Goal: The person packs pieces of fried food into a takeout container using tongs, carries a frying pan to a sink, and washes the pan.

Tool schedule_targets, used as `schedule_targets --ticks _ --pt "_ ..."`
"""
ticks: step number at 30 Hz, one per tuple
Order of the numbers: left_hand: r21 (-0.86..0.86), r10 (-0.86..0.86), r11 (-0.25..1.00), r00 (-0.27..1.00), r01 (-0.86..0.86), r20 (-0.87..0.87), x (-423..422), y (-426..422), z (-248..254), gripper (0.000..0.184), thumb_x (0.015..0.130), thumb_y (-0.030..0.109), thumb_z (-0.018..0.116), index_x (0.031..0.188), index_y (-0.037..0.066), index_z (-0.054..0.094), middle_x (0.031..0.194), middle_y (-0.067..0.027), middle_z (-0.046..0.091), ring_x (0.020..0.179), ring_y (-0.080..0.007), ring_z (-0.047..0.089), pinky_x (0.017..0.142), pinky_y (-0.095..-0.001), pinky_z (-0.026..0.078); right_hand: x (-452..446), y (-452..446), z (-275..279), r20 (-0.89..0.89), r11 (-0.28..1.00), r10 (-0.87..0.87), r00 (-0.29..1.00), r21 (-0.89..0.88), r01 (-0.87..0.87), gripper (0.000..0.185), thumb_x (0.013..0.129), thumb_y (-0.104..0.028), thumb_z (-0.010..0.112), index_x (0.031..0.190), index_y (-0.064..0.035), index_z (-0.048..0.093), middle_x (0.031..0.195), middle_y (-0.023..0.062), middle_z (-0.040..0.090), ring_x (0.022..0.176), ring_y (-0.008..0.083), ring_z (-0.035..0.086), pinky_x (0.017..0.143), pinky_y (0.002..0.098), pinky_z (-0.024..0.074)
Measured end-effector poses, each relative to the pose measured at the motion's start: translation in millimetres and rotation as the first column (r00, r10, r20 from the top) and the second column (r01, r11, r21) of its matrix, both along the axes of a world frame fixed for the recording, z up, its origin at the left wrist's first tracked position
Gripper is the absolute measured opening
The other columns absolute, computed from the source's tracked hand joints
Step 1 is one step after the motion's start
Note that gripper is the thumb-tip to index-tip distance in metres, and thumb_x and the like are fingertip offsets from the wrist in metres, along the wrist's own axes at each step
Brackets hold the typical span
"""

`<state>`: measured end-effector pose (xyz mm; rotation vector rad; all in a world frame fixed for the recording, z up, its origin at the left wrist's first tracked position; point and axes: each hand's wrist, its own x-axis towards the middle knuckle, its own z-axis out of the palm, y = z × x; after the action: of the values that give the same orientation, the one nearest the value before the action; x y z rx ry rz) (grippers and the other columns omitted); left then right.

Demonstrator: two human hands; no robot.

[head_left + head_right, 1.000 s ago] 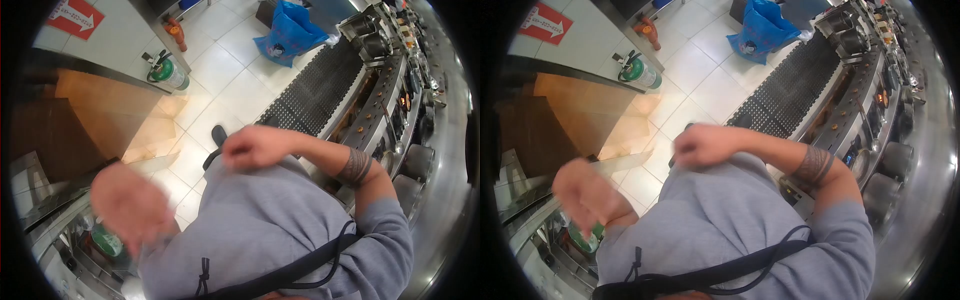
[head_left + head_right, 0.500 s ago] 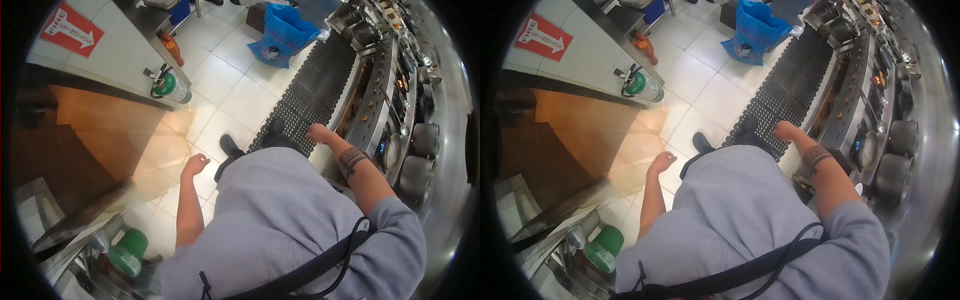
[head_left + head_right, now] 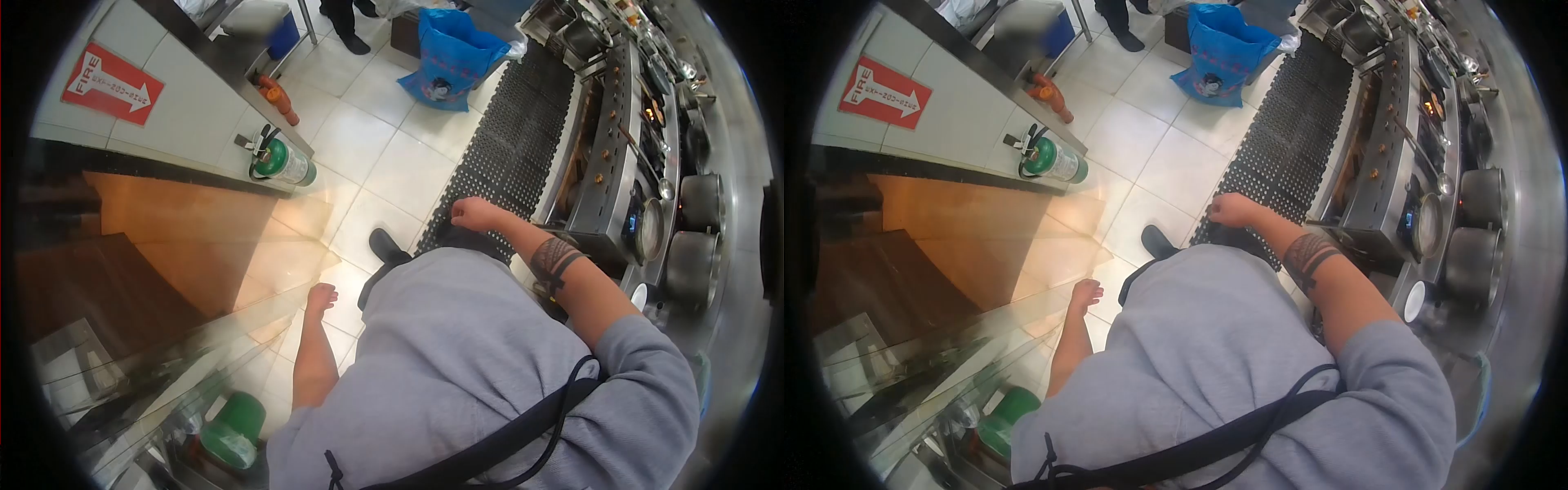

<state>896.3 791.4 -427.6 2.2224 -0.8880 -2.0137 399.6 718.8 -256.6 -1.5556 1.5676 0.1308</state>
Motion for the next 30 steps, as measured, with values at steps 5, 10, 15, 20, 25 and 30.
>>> schedule_targets --ticks 5,10,15,20,25,30 --pt "-0.045 -0.029 0.999 1.000 0.029 -0.009 -2.6 -15.2 11.7 0.029 0.088 0.021 0.058 0.111 0.004 0.060 0.094 -0.0105 0.069 0.083 -0.0193 0.067 0.069 -0.0346 0.053 -44.6 29.5 -31.6 -0.106 0.992 -0.079 0.991 0.090 0.088 0.029 0.079 -0.029 0.065 0.093 -0.0038 0.071 0.093 0.0162 0.071 0.090 0.0325 0.067 0.082 0.0416 0.0528" --pt "-0.057 -0.039 0.998 0.999 0.038 -0.015 -13.6 -23.2 9.2 0.025 0.087 0.021 0.060 0.103 0.002 0.064 0.086 -0.0101 0.070 0.072 -0.0181 0.066 0.062 -0.0313 0.053 -86.2 58.3 -42.9 -0.130 0.976 -0.184 0.974 0.092 0.197 0.023 0.084 -0.023 0.065 0.091 -0.0013 0.068 0.071 0.0114 0.069 0.058 0.0233 0.067 0.057 0.0359 0.0547" --pt "-0.009 -0.093 0.996 0.995 0.093 -0.025 -31.1 -31.1 10.6 0.022 0.086 0.020 0.063 0.101 0.003 0.064 0.084 -0.0101 0.070 0.070 -0.0174 0.065 0.060 -0.0305 0.052 -98.0 67.4 -35.0 -0.075 0.891 -0.407 0.910 0.187 0.414 0.023 0.084 -0.022 0.066 0.088 -0.0001 0.067 0.066 0.0098 0.066 0.052 0.0206 0.064 0.052 0.0342 0.0529" --pt "-0.038 -0.250 0.968 0.962 0.247 -0.109 -43.0 -51.9 -0.7 0.021 0.085 0.019 0.065 0.098 0.002 0.065 0.083 -0.0100 0.070 0.069 -0.0184 0.066 0.058 -0.0321 0.051 -117.9 82.9 -62.5 0.012 0.870 -0.477 0.879 0.148 0.470 0.022 0.083 -0.021 0.066 0.091 -0.0014 0.069 0.070 0.0109 0.067 0.056 0.0194 0.065 0.055 0.0348 0.0532" --pt "-0.396 -0.822 0.434 0.536 0.809 0.195 -66.0 -100.3 -26.5 0.016 0.078 0.027 0.070 0.079 0.011 0.072 0.074 -0.0080 0.069 0.070 -0.0225 0.068 0.063 -0.0372 0.054 -159.3 95.6 -96.1 -0.158 0.941 -0.338 0.928 -0.062 0.333 0.023 0.081 -0.024 0.062 0.085 -0.0036 0.073 0.081 0.0169 0.071 0.075 0.0330 0.069 0.074 0.0437 0.0551" --pt "-0.259 -0.753 0.610 0.650 0.749 0.105 -137.0 -159.7 -22.8 0.018 0.080 0.021 0.070 0.093 0.009 0.073 0.085 -0.0083 0.069 0.069 -0.0230 0.068 0.062 -0.0332 0.056 -228.9 121.4 -123.7 -0.205 0.891 -0.454 0.867 -0.130 0.436 0.037 0.085 -0.034 0.060 0.081 0.0000 0.072 0.080 0.0207 0.070 0.070 0.0344 0.069 0.074 0.0430 0.0557"
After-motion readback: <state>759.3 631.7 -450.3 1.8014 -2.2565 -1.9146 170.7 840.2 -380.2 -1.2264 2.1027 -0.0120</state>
